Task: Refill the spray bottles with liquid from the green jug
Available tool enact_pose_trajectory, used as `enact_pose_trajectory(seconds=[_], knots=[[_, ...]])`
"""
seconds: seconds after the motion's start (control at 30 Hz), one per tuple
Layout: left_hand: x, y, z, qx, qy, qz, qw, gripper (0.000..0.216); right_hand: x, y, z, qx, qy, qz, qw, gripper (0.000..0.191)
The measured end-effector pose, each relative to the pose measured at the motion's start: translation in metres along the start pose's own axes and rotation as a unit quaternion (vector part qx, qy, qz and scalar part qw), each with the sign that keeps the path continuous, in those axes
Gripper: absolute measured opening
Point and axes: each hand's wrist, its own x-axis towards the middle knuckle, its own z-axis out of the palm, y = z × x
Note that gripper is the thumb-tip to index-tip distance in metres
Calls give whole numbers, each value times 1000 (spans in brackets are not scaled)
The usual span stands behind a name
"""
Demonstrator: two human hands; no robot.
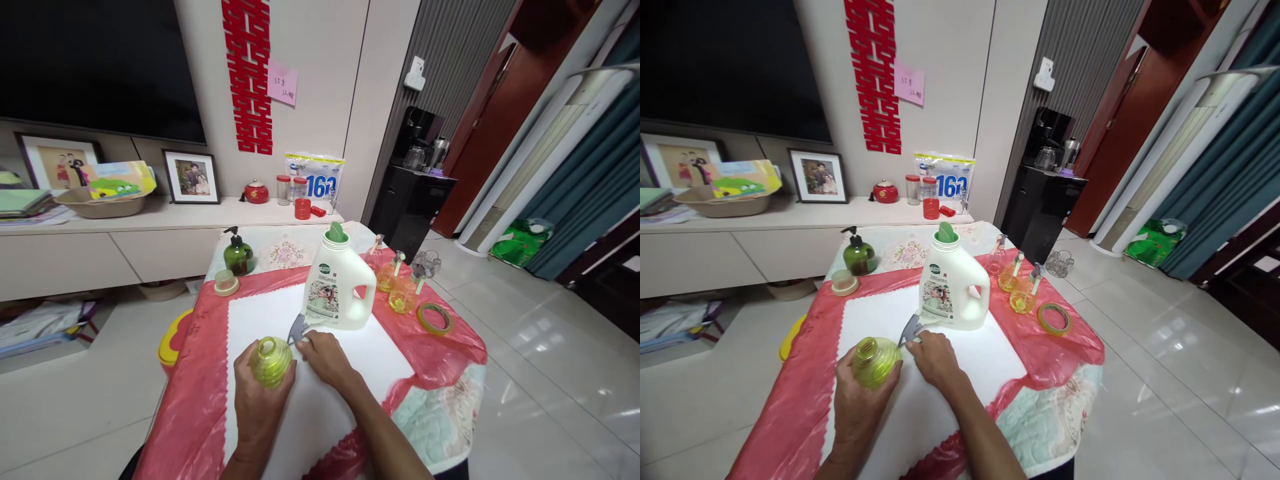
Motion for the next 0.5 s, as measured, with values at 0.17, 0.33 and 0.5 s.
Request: enact_pose_trajectory(seconds=[0.17,0.33,0.5], knots=[[-1,-4,1,-3,3,36,999,79,-8,-7,-7,-31,75,-28,996,13],[-2,-12,-1,30,-1,55,998,77,-18,-6,-54,26,294,-69,953,35],[-7,-14,0,40,-46,79,995,72,-1,20,-97,83,434,-58,895,54]])
